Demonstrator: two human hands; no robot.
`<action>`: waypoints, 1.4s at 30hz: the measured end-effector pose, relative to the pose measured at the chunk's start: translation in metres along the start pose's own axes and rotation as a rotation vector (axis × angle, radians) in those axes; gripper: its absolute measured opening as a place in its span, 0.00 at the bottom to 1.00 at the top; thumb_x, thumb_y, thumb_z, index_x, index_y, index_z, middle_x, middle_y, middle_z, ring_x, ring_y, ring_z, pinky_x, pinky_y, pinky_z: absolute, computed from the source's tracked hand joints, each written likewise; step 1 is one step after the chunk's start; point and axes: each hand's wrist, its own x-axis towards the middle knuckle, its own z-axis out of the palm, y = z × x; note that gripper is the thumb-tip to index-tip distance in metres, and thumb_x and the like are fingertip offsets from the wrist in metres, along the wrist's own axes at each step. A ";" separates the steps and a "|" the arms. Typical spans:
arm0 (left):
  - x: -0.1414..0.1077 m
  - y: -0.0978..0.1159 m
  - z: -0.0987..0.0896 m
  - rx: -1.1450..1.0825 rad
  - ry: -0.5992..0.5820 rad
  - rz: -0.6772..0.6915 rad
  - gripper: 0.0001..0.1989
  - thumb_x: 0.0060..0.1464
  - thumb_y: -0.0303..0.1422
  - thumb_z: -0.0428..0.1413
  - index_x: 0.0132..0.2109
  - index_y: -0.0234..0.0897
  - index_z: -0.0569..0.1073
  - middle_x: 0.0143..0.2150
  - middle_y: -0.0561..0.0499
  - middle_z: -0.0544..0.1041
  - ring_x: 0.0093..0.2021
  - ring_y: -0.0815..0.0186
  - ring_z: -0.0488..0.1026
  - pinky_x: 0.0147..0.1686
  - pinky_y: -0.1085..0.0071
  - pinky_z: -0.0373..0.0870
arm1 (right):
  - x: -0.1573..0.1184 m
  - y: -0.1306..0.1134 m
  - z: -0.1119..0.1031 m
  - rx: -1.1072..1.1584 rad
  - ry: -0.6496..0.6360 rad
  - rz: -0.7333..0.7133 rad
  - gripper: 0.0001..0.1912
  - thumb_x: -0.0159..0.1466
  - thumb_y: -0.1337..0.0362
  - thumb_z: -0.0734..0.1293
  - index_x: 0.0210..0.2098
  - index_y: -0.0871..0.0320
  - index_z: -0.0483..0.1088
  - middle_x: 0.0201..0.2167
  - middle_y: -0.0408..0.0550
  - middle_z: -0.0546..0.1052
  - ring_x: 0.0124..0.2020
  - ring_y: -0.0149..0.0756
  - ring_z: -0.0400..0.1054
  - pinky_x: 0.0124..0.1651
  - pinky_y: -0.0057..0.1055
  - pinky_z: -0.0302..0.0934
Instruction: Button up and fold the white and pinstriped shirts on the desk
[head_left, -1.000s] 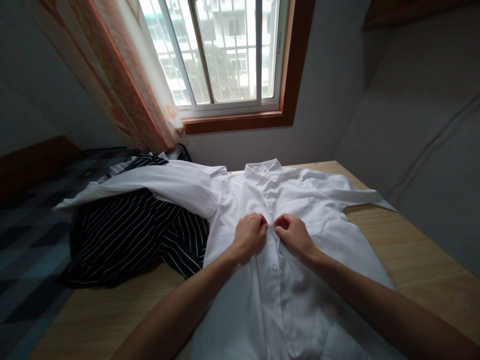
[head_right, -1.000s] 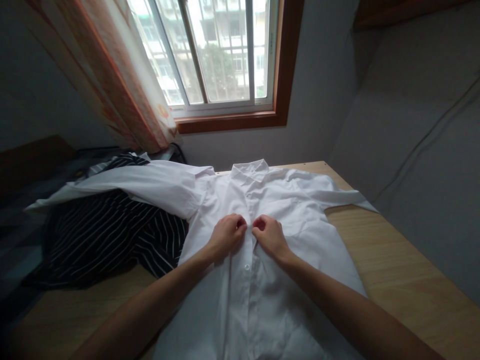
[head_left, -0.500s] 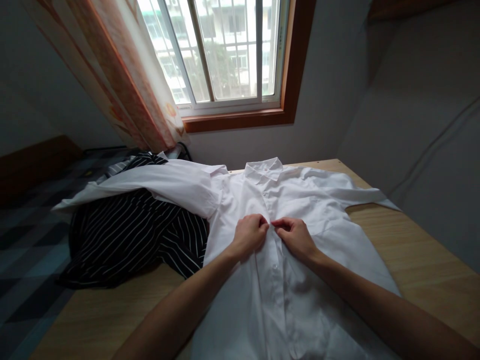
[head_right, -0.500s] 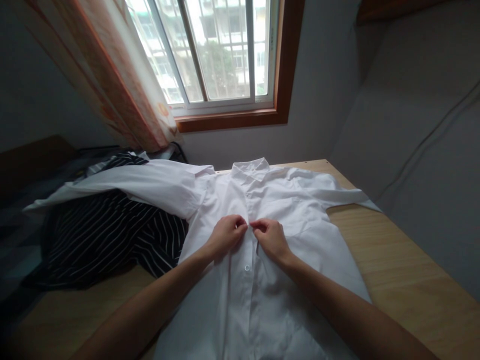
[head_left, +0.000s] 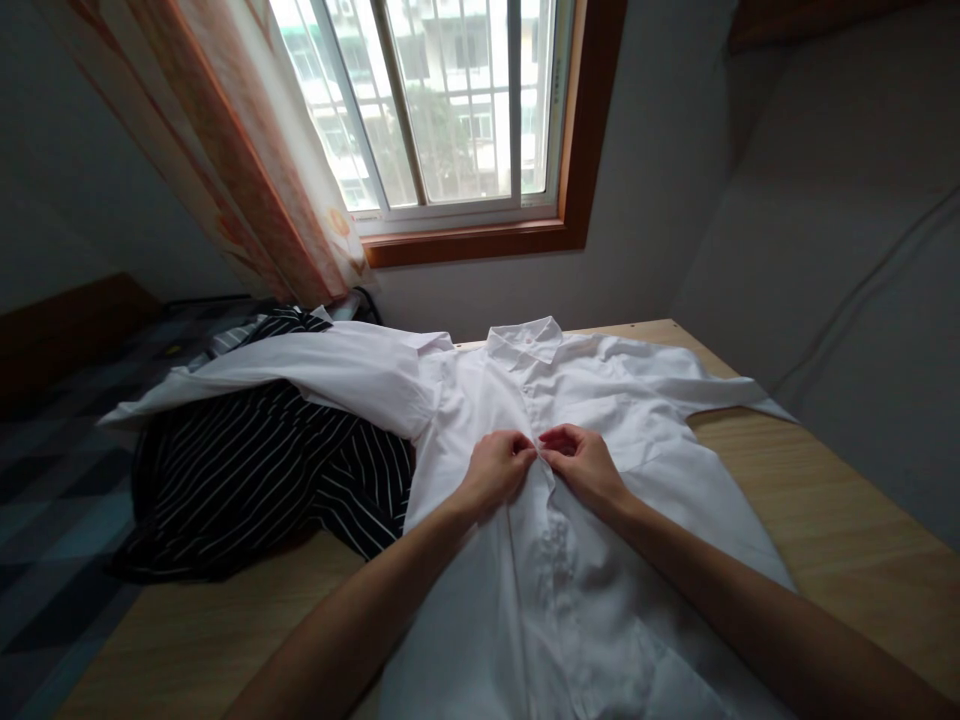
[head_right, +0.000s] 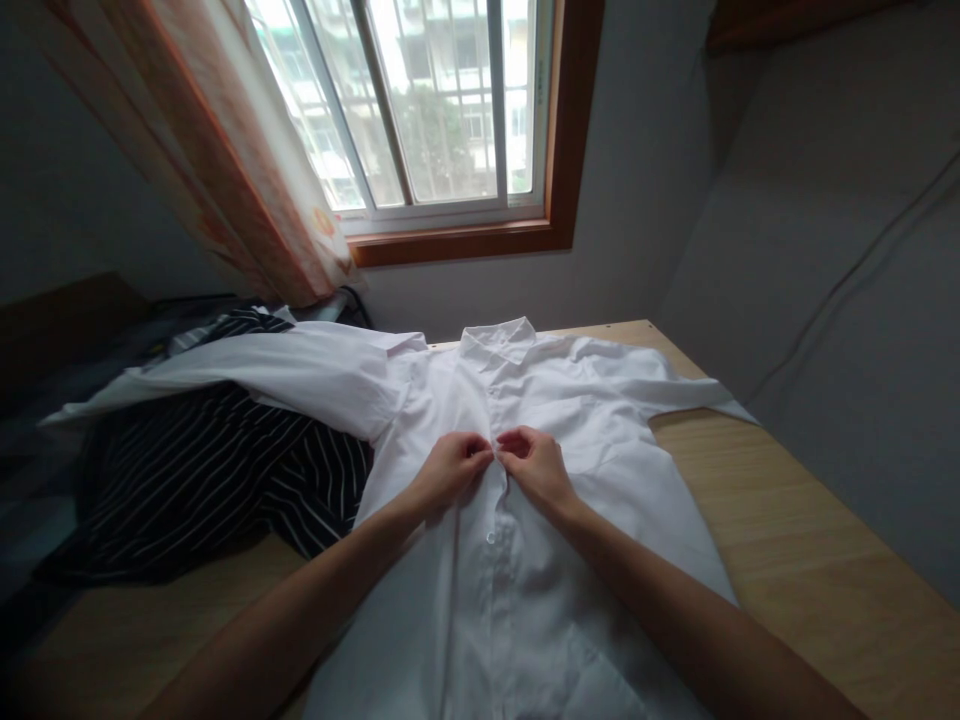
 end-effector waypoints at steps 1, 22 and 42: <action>0.001 -0.001 0.000 -0.013 0.003 0.002 0.11 0.52 0.31 0.52 0.29 0.34 0.78 0.23 0.52 0.74 0.27 0.68 0.68 0.29 0.74 0.60 | -0.001 -0.001 0.001 -0.023 0.022 -0.021 0.10 0.51 0.63 0.69 0.32 0.60 0.74 0.29 0.49 0.79 0.31 0.39 0.74 0.37 0.33 0.67; 0.001 -0.004 0.010 -0.048 0.073 0.018 0.10 0.54 0.28 0.51 0.27 0.34 0.74 0.25 0.53 0.72 0.29 0.68 0.67 0.31 0.74 0.60 | -0.011 -0.007 0.010 -0.287 0.189 -0.150 0.07 0.53 0.63 0.66 0.23 0.55 0.62 0.21 0.41 0.70 0.24 0.33 0.63 0.30 0.29 0.55; 0.007 -0.011 0.003 0.505 0.148 0.217 0.11 0.64 0.30 0.46 0.39 0.35 0.73 0.40 0.46 0.77 0.43 0.59 0.70 0.44 0.63 0.59 | -0.025 -0.003 -0.033 -0.753 -0.122 -0.311 0.20 0.61 0.58 0.66 0.50 0.59 0.70 0.53 0.58 0.73 0.56 0.48 0.64 0.58 0.47 0.57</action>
